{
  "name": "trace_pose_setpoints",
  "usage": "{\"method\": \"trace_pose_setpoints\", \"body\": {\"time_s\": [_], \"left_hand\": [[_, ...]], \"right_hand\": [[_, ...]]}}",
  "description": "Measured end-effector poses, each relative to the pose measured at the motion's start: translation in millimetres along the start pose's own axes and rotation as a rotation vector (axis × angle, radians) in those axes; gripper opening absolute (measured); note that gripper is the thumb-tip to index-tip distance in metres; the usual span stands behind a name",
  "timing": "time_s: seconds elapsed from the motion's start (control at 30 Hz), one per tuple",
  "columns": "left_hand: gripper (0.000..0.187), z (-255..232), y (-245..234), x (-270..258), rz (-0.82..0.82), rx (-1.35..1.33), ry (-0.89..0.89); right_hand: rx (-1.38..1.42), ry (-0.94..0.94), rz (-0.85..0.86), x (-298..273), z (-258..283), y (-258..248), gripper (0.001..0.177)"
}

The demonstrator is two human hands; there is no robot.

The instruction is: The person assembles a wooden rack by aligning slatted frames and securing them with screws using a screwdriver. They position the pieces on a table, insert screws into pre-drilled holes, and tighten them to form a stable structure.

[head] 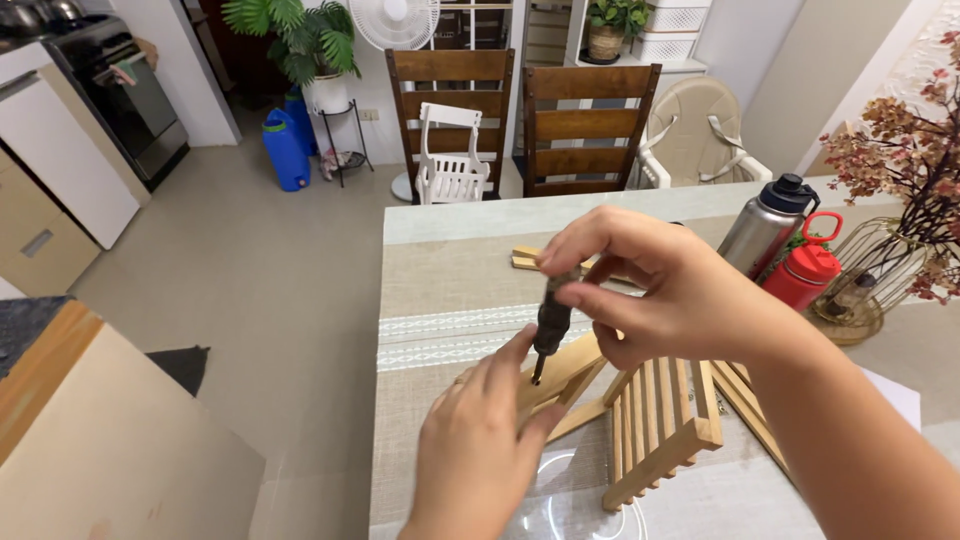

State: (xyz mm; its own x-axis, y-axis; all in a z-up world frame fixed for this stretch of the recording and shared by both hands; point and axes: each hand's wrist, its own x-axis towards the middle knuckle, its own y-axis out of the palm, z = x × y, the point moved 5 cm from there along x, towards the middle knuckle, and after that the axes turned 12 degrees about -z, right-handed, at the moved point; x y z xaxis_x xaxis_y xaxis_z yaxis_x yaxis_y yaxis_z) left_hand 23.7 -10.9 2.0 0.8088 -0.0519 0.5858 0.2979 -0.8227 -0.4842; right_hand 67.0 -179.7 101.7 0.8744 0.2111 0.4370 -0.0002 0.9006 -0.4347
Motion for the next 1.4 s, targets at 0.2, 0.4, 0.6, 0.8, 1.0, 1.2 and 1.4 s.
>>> {"method": "trace_pose_setpoints", "body": {"time_s": [0.2,0.4,0.6,0.8,1.0,1.2,1.4], "left_hand": [[0.038,11,14,0,-0.013,0.144,-0.055],[0.020,14,10,10,-0.165,0.148,0.045],[0.021,14,6,12,-0.183,0.131,0.027],[0.016,5,2,10,-0.343,0.147,0.126],[0.017,7,4,10,-0.317,0.158,0.096],[0.018,7,3,10,-0.303,0.152,0.071],[0.019,6,3,10,-0.324,0.151,0.079]], "right_hand": [[0.009,-0.299,0.080,-5,5,9,0.022],[0.190,-0.128,0.032,8,-13,13,0.016],[0.237,-0.076,0.034,14,-15,8,0.016],[0.165,-0.175,0.046,15,-13,16,0.018],[0.264,-0.019,-0.024,19,-18,18,0.014],[0.177,-0.102,-0.020,17,-7,19,0.012],[0.159,-0.068,-0.034,15,-10,14,0.014]]}}
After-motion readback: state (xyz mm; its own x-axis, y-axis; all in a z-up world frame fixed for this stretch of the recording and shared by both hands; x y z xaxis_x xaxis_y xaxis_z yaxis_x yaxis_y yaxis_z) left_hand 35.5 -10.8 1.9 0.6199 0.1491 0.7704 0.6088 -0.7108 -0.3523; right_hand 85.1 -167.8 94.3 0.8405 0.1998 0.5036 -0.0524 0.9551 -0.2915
